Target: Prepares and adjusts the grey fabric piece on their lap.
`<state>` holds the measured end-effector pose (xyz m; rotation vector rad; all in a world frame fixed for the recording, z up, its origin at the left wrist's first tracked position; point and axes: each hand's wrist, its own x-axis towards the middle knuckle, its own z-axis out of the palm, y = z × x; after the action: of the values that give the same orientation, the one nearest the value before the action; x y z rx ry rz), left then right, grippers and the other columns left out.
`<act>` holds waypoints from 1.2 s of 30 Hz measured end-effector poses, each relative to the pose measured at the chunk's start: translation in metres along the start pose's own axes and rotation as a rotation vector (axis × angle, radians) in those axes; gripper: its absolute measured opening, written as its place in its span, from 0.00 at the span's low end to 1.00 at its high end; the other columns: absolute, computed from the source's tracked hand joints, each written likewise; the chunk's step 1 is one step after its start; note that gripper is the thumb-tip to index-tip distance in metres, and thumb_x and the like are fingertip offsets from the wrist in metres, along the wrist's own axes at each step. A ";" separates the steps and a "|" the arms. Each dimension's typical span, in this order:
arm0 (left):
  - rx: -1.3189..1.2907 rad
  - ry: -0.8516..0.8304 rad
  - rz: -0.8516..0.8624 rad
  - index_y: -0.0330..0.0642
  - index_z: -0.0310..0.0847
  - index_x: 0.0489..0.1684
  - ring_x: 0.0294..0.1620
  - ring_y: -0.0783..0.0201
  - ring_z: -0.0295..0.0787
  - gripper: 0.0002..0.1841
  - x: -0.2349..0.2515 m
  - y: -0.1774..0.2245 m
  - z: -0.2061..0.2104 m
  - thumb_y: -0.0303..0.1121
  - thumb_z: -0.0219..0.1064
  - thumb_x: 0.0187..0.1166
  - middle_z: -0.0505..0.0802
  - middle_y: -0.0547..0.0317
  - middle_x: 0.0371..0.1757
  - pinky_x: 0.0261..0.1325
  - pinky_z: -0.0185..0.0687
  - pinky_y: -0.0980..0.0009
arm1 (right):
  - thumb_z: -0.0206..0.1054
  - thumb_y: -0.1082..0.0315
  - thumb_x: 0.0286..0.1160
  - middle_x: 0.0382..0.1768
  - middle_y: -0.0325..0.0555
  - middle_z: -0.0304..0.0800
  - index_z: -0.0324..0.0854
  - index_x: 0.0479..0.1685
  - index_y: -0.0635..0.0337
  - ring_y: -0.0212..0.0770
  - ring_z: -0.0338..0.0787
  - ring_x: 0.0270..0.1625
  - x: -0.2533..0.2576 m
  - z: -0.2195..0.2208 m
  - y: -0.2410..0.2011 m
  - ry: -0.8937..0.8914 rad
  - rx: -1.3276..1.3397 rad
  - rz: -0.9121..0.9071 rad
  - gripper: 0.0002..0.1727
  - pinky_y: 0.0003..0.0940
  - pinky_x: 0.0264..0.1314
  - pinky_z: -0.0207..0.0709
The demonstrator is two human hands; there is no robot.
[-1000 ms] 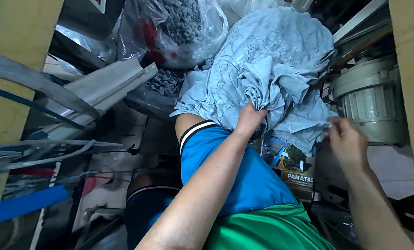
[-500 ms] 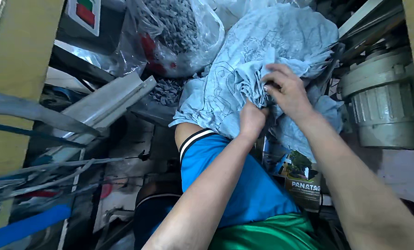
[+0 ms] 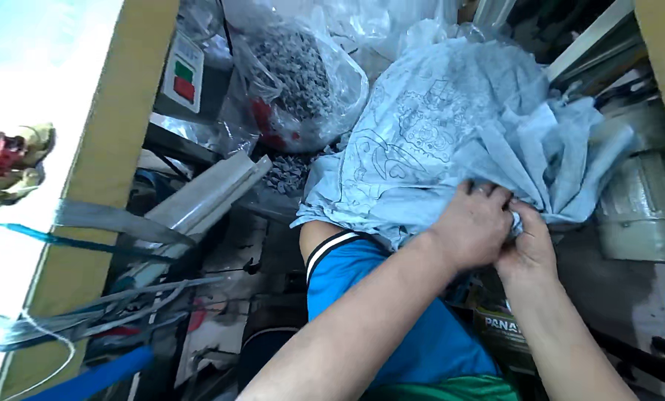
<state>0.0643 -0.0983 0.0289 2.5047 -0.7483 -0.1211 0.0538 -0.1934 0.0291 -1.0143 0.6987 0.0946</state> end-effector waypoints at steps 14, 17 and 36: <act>-1.639 0.513 -1.060 0.40 0.75 0.68 0.61 0.58 0.83 0.15 -0.091 -0.005 -0.015 0.34 0.56 0.89 0.85 0.52 0.60 0.67 0.78 0.57 | 0.42 0.59 0.93 0.39 0.36 0.85 0.72 0.49 0.46 0.31 0.90 0.45 -0.020 0.043 -0.044 -0.099 0.224 0.020 0.12 0.30 0.46 0.87; -1.971 1.091 -1.047 0.45 0.77 0.44 0.48 0.58 0.87 0.07 -0.087 -0.015 -0.020 0.31 0.53 0.83 0.88 0.57 0.44 0.56 0.84 0.55 | 0.41 0.58 0.94 0.42 0.37 0.88 0.74 0.51 0.47 0.32 0.91 0.49 -0.023 0.036 -0.052 -0.183 0.268 -0.046 0.15 0.33 0.49 0.90; -1.506 1.115 -0.984 0.37 0.74 0.65 0.51 0.60 0.89 0.16 -0.045 -0.061 -0.120 0.26 0.65 0.82 0.89 0.50 0.52 0.53 0.88 0.60 | 0.50 0.60 0.90 0.45 0.32 0.86 0.72 0.56 0.44 0.29 0.89 0.49 0.020 0.012 -0.089 -0.116 -0.008 -0.167 0.08 0.29 0.49 0.88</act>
<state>0.0827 0.0238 0.0989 0.9087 0.8252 0.2693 0.1097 -0.2368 0.0885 -1.0626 0.5068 0.0111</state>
